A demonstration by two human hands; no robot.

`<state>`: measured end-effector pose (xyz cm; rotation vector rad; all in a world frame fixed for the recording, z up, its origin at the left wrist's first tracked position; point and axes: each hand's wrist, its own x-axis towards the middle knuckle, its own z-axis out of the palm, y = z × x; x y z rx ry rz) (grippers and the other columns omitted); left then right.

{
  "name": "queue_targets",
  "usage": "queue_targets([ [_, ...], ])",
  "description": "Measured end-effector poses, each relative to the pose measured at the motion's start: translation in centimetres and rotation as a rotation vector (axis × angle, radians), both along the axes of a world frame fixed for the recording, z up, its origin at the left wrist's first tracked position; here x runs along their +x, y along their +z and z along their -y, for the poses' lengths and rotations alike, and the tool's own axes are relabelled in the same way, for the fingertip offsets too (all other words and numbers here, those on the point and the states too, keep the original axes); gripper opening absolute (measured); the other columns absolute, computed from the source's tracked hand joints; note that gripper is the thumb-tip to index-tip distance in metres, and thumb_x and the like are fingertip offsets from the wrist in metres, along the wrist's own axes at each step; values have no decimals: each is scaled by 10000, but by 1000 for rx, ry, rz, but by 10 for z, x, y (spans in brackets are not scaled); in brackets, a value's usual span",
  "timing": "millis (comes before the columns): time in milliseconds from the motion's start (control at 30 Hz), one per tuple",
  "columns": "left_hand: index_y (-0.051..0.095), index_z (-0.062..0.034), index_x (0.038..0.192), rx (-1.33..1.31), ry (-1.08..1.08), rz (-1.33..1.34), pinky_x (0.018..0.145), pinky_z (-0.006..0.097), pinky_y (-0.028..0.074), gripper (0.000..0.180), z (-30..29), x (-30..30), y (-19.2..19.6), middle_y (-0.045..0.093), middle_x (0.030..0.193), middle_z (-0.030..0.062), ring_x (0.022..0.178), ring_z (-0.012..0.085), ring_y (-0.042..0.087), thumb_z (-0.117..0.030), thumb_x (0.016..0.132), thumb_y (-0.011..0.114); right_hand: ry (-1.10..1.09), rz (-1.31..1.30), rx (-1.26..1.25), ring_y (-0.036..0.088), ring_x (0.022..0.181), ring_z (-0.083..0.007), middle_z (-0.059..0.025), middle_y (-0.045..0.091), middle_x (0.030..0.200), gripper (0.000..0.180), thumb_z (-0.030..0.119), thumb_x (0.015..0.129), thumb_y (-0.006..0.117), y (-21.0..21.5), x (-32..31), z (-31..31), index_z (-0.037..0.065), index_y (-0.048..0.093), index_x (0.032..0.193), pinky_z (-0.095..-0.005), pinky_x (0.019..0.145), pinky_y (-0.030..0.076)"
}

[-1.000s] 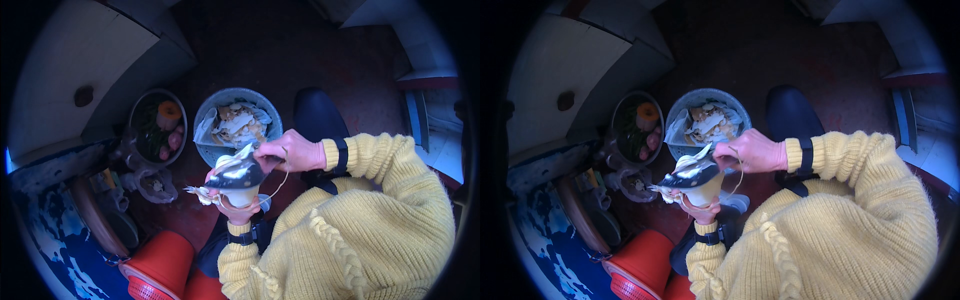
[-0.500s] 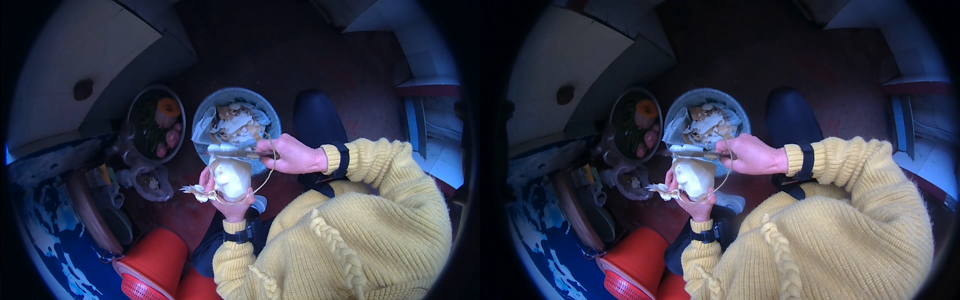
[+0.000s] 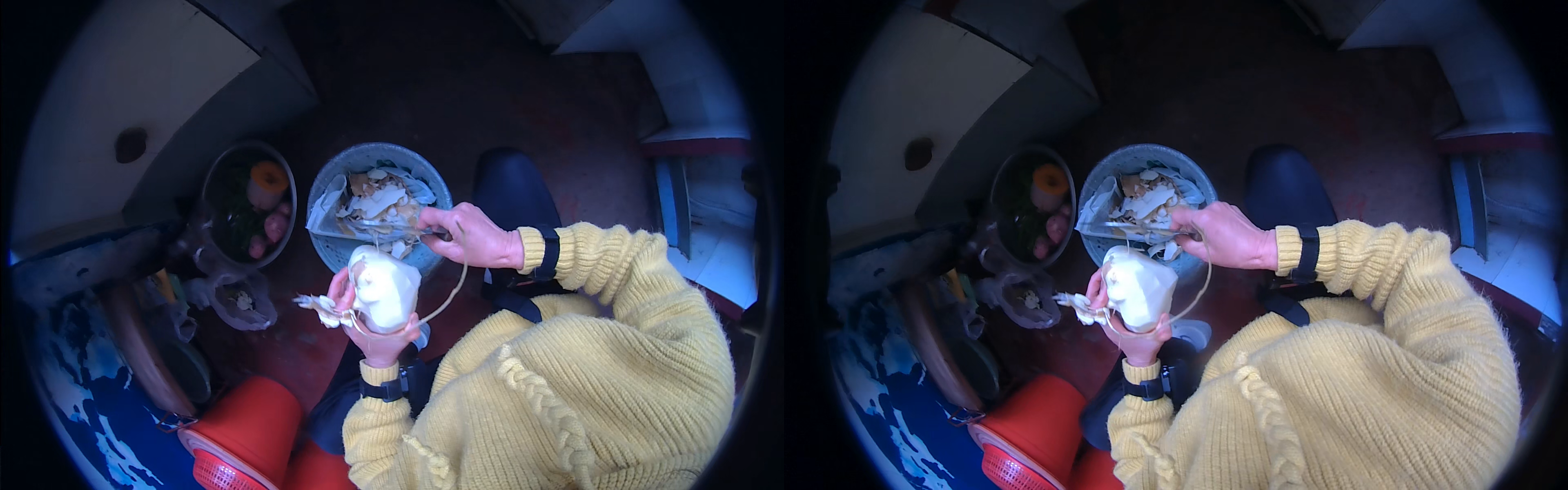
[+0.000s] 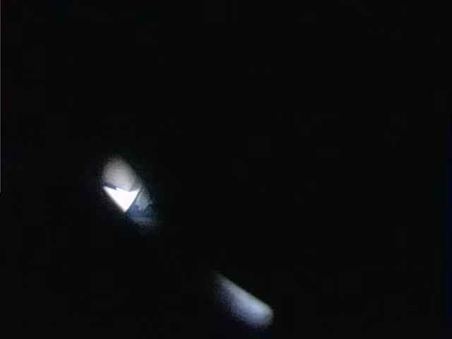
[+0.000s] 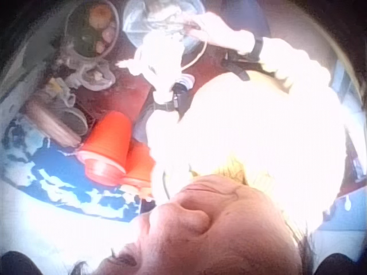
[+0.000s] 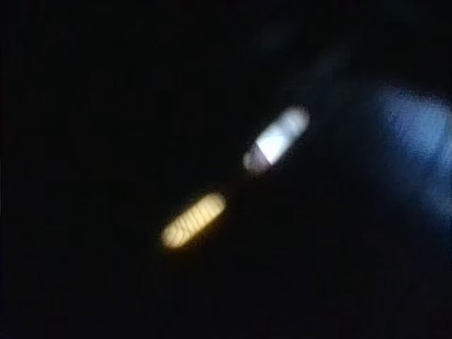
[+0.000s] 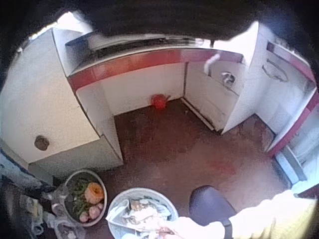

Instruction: The person sits on the floor and uses a knife to peel the outer skin of a white root vegetable, rotating it to remove strips of peel that fall into a nearby basket. The peeled vegetable is held in the left hand while the right hand guides the knife.

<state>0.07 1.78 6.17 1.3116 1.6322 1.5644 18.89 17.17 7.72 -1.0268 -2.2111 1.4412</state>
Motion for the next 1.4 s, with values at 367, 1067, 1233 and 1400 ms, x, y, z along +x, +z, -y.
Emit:
queue_targets([
  [367, 419, -29, 1409, -187, -209, -324, 909, 446, 534, 1095, -6, -3, 19, 586, 1287, 214, 1104, 372, 643, -330, 487, 927, 128, -247, -1167, 422, 493, -37, 23, 528, 672, 596, 617, 950, 577, -22, -17, -4, 34, 590, 1070, -175, 457, 342],
  [1067, 411, -40, 1487, -204, 66, 1640, 1124, 479, 377, 972, 3, -12, 9, 487, 1490, 129, 1342, 339, 488, -791, 874, 476, -106, -397, -1226, 541, 597, -67, -50, 632, 903, 494, 435, 983, 606, -13, -38, 13, -4, 548, 1201, -181, 482, 431],
  [1233, 298, -92, 1544, -322, -70, 1240, 1103, 566, 412, 997, 15, -12, -6, 459, 1507, 133, 1350, 346, 482, -699, 836, 649, -109, -358, -1092, 548, 557, -57, -68, 662, 886, 524, 450, 991, 588, -8, -35, 3, -9, 514, 1233, -174, 469, 443],
  [1400, 307, -108, 1535, -332, -5, 1208, 1009, 593, 499, 992, 11, -11, -16, 469, 1493, 134, 1307, 367, 526, -700, 824, 664, -154, -329, -991, 566, 557, -63, -73, 663, 865, 560, 475, 986, 594, 1, -40, 6, -16, 504, 1242, -175, 489, 460],
])
